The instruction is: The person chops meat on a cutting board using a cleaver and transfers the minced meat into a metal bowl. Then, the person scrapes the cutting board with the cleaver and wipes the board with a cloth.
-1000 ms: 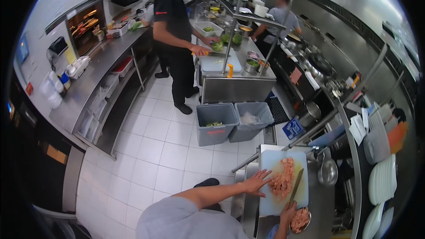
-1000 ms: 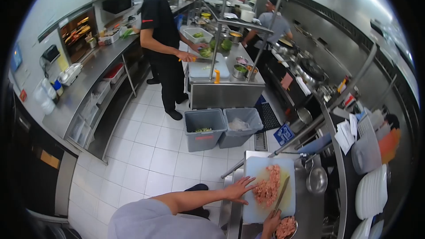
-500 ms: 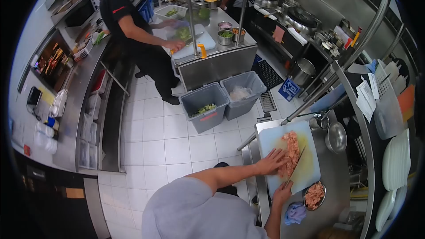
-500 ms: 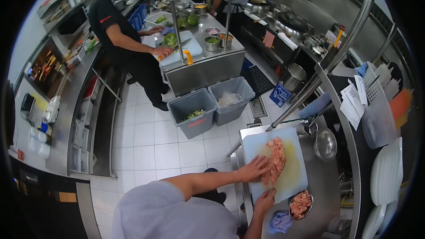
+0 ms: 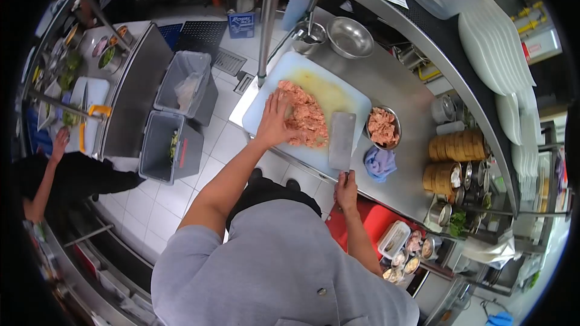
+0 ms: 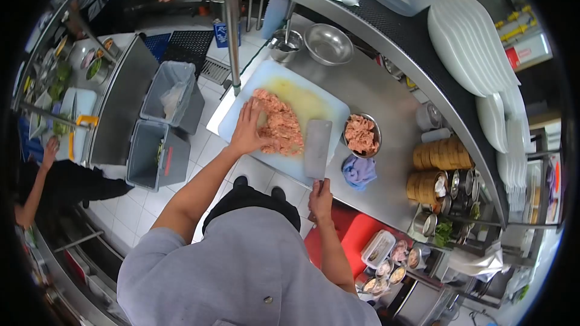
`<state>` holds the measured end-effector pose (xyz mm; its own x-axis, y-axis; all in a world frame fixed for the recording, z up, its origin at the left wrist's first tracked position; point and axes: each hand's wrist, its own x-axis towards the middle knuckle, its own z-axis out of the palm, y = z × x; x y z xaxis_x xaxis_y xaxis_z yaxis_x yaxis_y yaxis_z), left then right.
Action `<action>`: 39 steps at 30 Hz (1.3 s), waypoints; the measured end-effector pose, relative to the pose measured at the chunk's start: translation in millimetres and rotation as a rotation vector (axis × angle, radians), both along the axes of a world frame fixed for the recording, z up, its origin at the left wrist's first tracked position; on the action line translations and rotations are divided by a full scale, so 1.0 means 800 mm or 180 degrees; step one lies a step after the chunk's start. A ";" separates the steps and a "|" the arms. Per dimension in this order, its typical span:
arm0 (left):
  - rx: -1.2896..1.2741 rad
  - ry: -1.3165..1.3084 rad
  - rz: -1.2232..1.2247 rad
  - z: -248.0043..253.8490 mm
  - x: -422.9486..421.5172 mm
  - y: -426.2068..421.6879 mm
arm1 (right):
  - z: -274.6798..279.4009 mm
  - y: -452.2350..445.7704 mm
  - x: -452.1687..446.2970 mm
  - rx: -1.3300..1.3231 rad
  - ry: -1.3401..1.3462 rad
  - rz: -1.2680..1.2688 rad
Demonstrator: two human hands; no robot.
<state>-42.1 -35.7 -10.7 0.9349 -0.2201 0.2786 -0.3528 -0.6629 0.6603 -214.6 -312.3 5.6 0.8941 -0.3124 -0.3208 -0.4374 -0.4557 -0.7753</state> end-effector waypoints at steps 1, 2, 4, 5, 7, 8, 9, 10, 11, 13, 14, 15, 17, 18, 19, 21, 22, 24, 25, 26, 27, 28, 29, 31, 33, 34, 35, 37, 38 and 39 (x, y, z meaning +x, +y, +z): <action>0.0025 -0.0012 0.0069 -0.002 0.011 -0.002 | -0.006 0.011 -0.007 0.0029 -0.0018 -0.0100; 0.0048 -0.0021 0.0140 -0.005 0.023 -0.005 | -0.010 0.025 -0.011 0.0057 -0.0031 -0.0197; 0.0022 -0.0007 0.0051 -0.012 0.041 -0.010 | -0.009 0.059 -0.013 0.0052 -0.0014 -0.0317; -0.0023 0.0006 0.0045 -0.015 0.049 -0.012 | -0.010 0.077 -0.013 -0.0018 -0.0034 -0.0268; 0.0015 0.0042 -0.0113 -0.012 0.064 -0.017 | -0.010 0.111 -0.004 -0.0106 -0.0026 -0.0218; 0.0064 0.0067 -0.0236 -0.013 0.064 -0.019 | -0.008 0.126 0.005 0.0029 -0.0046 -0.0327; 0.0050 0.0093 -0.0233 -0.017 0.062 -0.023 | -0.006 0.135 0.015 0.0164 -0.0075 -0.0424; -0.0062 0.0069 -0.0223 -0.018 0.060 -0.026 | -0.003 0.140 0.026 0.0154 -0.0058 -0.0415; -0.0163 0.0040 -0.0211 -0.019 0.060 -0.030 | -0.001 0.145 0.038 0.0217 -0.0014 -0.0382; -0.0191 0.0169 -0.0111 -0.020 0.043 -0.045 | 0.012 0.153 0.062 0.0349 0.0029 -0.0253; -0.0232 0.0291 -0.0024 -0.022 0.034 -0.055 | 0.015 0.156 0.074 0.0355 0.0019 -0.0250; -0.0383 0.0083 0.0090 -0.023 0.029 -0.063 | 0.017 0.157 0.085 0.0505 0.0000 -0.0172; -0.0804 0.0190 0.0226 -0.017 0.024 -0.074 | 0.022 0.153 0.102 0.0595 -0.0075 0.0017; -0.1224 0.0311 0.0358 -0.009 0.023 -0.079 | 0.027 0.146 0.107 0.0591 -0.0099 0.0057; -0.1227 0.0281 0.0389 -0.001 0.022 -0.085 | 0.032 0.138 0.110 0.0622 -0.0031 0.0145; -0.1651 0.0428 0.0566 0.010 0.018 -0.100 | 0.046 0.128 0.109 0.0570 0.0039 0.0231; -0.1657 0.0413 0.0568 0.015 0.019 -0.107 | 0.053 0.123 0.109 0.0564 0.0025 0.0238; -0.1715 0.0065 0.0508 0.029 0.019 -0.125 | 0.063 0.107 0.107 0.0316 -0.0147 0.0220; -0.1726 0.0071 0.0496 0.036 0.019 -0.136 | 0.058 0.095 0.107 0.0306 -0.0146 0.0208; -0.1850 0.0002 0.0477 0.044 0.020 -0.147 | 0.054 0.082 0.108 0.0061 -0.0492 0.0326; -0.1969 -0.0064 0.0439 0.052 0.020 -0.159 | 0.050 0.067 0.107 -0.0182 -0.0839 0.0427; -0.1965 -0.0061 0.0385 0.061 0.019 -0.174 | 0.048 0.051 0.105 -0.0185 -0.0851 0.0374; -0.1972 -0.0040 0.0354 0.071 0.020 -0.188 | 0.054 0.038 0.105 -0.0275 -0.0891 0.0350; -0.1964 -0.0026 0.0271 0.094 0.021 -0.219 | 0.067 0.013 0.102 -0.0358 -0.0948 0.0276; -0.2389 0.0016 0.0049 0.110 0.024 -0.256 | 0.083 -0.012 0.100 -0.0344 -0.1251 0.0107; -0.2385 0.0018 0.0010 0.113 0.027 -0.276 | 0.084 -0.028 0.100 -0.0347 -0.1261 0.0070; -0.2333 -0.0130 -0.0073 0.118 0.033 -0.294 | 0.085 -0.042 0.101 -0.0535 -0.1462 -0.0023; -0.2117 -0.0395 -0.0169 0.127 0.039 -0.330 | 0.085 -0.079 0.104 -0.0572 -0.1349 -0.0176; -0.2112 -0.0398 -0.0213 0.130 0.043 -0.347 | 0.092 -0.090 0.107 -0.0573 -0.1361 -0.0218; -0.2123 -0.0410 -0.0311 0.133 0.048 -0.365 | 0.098 -0.102 0.111 -0.0690 -0.1616 -0.0280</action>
<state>-3.4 -327.8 95.9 0.8698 -0.0445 0.4914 -0.4934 -0.0901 0.8651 -126.0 -393.9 84.2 0.8872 -0.4038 0.2232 -0.0772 -0.6069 -0.7911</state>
